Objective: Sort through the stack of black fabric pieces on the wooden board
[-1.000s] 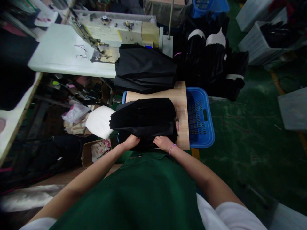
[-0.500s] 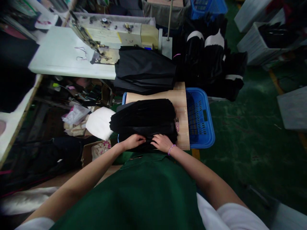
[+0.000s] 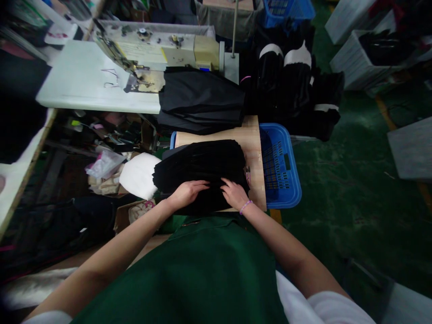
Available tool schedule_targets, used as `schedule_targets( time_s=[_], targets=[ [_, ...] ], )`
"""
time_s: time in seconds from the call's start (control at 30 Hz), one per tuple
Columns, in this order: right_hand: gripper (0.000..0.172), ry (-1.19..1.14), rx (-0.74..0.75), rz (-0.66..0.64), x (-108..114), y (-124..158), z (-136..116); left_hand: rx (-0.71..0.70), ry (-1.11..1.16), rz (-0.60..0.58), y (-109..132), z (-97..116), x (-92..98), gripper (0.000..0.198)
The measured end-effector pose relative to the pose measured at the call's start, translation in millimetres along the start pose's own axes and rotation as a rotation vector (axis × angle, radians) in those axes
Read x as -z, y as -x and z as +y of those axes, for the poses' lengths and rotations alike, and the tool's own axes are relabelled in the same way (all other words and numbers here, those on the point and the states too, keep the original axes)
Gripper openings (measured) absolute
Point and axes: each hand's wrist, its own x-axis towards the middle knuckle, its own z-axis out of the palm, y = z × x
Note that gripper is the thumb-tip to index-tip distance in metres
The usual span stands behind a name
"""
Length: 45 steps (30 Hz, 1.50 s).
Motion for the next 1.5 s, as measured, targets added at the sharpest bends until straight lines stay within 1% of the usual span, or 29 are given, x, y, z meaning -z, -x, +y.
schedule_targets(
  time_s=[0.07, 0.13, 0.23, 0.3, 0.33, 0.37, 0.4, 0.43, 0.5, 0.53, 0.57, 0.6, 0.67, 0.73, 0.8, 0.87, 0.9, 0.93, 1.0, 1.03, 1.07, 1.1, 1.17, 1.23, 1.33, 1.4, 1.43, 1.5],
  targets=[
    [0.022, 0.004, -0.023, 0.061, 11, -2, 7, -0.025, -0.041, 0.03, -4, -2, 12.6, 0.046],
    [0.023, 0.003, -0.02, 0.165, 23, -4, 11, 0.007, -0.08, 0.094, -9, -5, 24.9, 0.045],
    [0.024, 0.025, -0.034, 0.383, 37, -8, 8, 0.116, -0.136, 0.203, -18, -11, 39.8, 0.047],
    [0.025, 0.055, -0.076, 0.538, 40, -7, 2, 0.213, -0.173, 0.241, -25, -15, 45.5, 0.049],
    [0.025, 0.064, -0.088, 0.585, 39, -6, -1, 0.256, -0.187, 0.242, -28, -16, 47.0, 0.051],
    [0.026, 0.061, -0.081, 0.583, 36, -4, -5, 0.289, -0.204, 0.234, -31, -17, 47.6, 0.051],
    [0.027, 0.045, -0.048, 0.512, 31, -2, -8, 0.312, -0.232, 0.225, -34, -18, 47.7, 0.05],
    [0.027, 0.02, 0.008, 0.386, 25, 0, -11, 0.326, -0.273, 0.221, -37, -18, 47.4, 0.048],
    [0.026, -0.033, 0.137, 0.087, 8, 5, -15, 0.366, -0.39, 0.242, -42, -16, 46.4, 0.036],
    [0.027, -0.05, 0.189, -0.031, -2, 7, -17, 0.405, -0.447, 0.258, -43, -14, 46.0, 0.03],
    [0.028, -0.058, 0.223, -0.107, -11, 8, -18, 0.457, -0.486, 0.263, -45, -12, 45.6, 0.026],
    [0.028, -0.059, 0.237, -0.143, -20, 10, -18, 0.518, -0.501, 0.253, -46, -10, 45.1, 0.025],
    [0.019, -0.057, 0.226, -0.169, -34, 11, -18, 0.634, -0.476, 0.198, -46, -5, 43.4, 0.026],
    [0.008, -0.068, 0.195, -0.178, -43, 11, -15, 0.692, -0.426, 0.169, -44, 1, 39.6, 0.027],
    [0.009, -0.095, 0.163, -0.174, -46, 9, -12, 0.669, -0.364, 0.204, -38, 7, 33.3, 0.028],
    [0.013, -0.124, 0.131, -0.159, -46, 6, -9, 0.565, -0.249, 0.222, -29, 11, 24.1, 0.029],
    [0.013, -0.135, 0.111, -0.146, -45, 5, -7, 0.494, -0.166, 0.192, -24, 12, 18.4, 0.027],
    [0.013, -0.141, 0.087, -0.13, -43, 3, -6, 0.423, -0.069, 0.132, -18, 12, 11.9, 0.024],
    [0.016, -0.141, 0.041, -0.09, -40, 0, -5, 0.322, 0.108, -0.036, -6, 9, -2.5, 0.028],
    [0.017, -0.137, 0.025, -0.07, -37, 0, -5, 0.313, 0.166, -0.111, -1, 6, -9.8, 0.03],
    [0.018, -0.132, 0.013, -0.048, -34, 0, -6, 0.332, 0.199, -0.162, 3, 3, -16.6, 0.029],
    [0.019, -0.123, 0.003, -0.024, -31, 0, -7, 0.369, 0.211, -0.184, 7, -1, -22.4, 0.027],
    [0.023, -0.096, -0.005, 0.021, -25, 2, -12, 0.444, 0.209, -0.162, 10, -9, -29.6, 0.022],
    [0.025, -0.071, 0.027, 0.024, -22, 5, -18, 0.482, 0.227, -0.105, 9, -17, -29.9, 0.025],
    [0.019, -0.058, 0.126, -0.072, -26, 7, -25, 0.493, 0.277, -0.036, 3, -26, -21.0, 0.027],
    [0.015, -0.048, 0.14, -0.124, -33, 6, -28, 0.489, 0.306, -0.001, -2, -30, -13.3, 0.026],
    [0.017, -0.038, 0.123, -0.134, -37, 5, -28, 0.484, 0.319, 0.015, -4, -32, -10.0, 0.025],
    [0.027, -0.017, 0.074, -0.141, -42, 3, -28, 0.471, 0.342, 0.045, -8, -36, -5.3, 0.023]
  ],
)
